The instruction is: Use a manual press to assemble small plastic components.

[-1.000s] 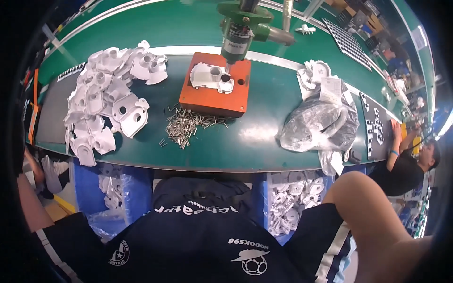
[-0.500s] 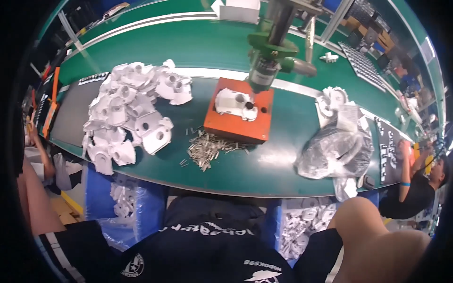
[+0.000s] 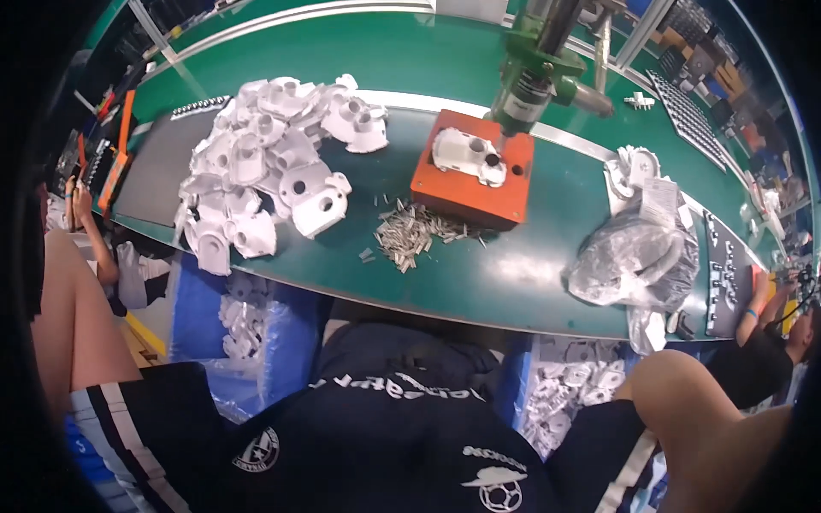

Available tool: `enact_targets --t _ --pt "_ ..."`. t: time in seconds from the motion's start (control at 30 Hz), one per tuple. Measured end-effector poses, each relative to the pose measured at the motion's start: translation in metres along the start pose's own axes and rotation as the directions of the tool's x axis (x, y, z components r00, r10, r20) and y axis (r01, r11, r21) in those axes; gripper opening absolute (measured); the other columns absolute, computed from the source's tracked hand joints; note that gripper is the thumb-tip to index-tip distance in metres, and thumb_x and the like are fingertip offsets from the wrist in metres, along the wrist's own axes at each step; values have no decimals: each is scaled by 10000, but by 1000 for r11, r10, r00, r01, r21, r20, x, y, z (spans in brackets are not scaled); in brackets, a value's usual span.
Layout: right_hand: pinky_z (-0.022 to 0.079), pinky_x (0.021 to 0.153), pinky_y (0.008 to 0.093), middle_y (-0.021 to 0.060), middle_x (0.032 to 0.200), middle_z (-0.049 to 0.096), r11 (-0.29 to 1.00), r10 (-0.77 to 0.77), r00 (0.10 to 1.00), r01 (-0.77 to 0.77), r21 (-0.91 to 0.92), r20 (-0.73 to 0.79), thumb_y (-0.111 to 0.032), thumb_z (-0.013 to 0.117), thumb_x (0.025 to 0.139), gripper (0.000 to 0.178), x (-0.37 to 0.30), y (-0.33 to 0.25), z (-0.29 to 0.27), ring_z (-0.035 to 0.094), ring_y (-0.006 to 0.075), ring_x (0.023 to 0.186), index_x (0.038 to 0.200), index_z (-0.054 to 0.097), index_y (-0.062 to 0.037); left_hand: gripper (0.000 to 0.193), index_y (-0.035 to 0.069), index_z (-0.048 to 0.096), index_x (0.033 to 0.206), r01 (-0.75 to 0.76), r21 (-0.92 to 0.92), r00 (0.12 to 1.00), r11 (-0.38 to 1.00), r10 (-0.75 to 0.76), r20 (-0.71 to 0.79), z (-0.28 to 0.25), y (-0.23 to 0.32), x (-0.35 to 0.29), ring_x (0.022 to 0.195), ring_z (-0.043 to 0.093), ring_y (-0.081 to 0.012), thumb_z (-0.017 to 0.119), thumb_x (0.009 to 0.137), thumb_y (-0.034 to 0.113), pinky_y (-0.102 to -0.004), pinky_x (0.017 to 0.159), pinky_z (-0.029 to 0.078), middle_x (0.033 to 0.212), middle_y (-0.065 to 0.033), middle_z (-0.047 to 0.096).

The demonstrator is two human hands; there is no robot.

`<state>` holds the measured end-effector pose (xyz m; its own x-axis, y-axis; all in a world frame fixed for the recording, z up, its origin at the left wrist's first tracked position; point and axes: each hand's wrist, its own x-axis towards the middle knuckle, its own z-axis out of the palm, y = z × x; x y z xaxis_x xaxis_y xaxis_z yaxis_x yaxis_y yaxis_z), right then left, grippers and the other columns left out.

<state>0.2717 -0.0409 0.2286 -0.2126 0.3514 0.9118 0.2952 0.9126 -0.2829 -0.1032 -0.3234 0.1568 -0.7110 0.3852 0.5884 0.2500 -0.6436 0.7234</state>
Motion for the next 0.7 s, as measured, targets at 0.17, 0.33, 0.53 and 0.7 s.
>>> enact_targets --t 0.17,0.33,0.53,0.7 --pt "474 651 269 162 869 631 991 -62 996 53 -123 -66 -19 399 818 264 -1 16 -14 586 191 681 952 581 116 331 -89 492 973 -44 -163 997 986 54 55 10 -23 13 760 582 -348 421 883 222 -431 769 462 858 -269 585" --pt "474 657 244 117 892 643 942 294 889 -332 52 351 -50 467 865 218 -32 92 -35 594 146 694 988 608 61 346 -90 517 940 -97 -202 992 975 112 63 43 -1 5 734 584 -358 425 880 238 -445 761 463 825 -277 592" --pt "476 648 234 107 877 664 538 592 481 -833 127 647 -32 528 872 180 -158 122 28 604 117 708 1011 607 52 345 -99 524 930 -118 127 923 985 62 379 59 -72 -23 754 611 -306 428 905 231 -405 751 476 839 -248 624" --pt "460 580 219 125 815 661 533 505 506 -820 208 700 -4 537 850 146 -170 95 64 601 126 650 957 618 54 323 -81 531 1000 284 145 912 948 -314 265 72 -104 -54 685 620 -233 548 858 208 -326 659 487 883 -237 631"
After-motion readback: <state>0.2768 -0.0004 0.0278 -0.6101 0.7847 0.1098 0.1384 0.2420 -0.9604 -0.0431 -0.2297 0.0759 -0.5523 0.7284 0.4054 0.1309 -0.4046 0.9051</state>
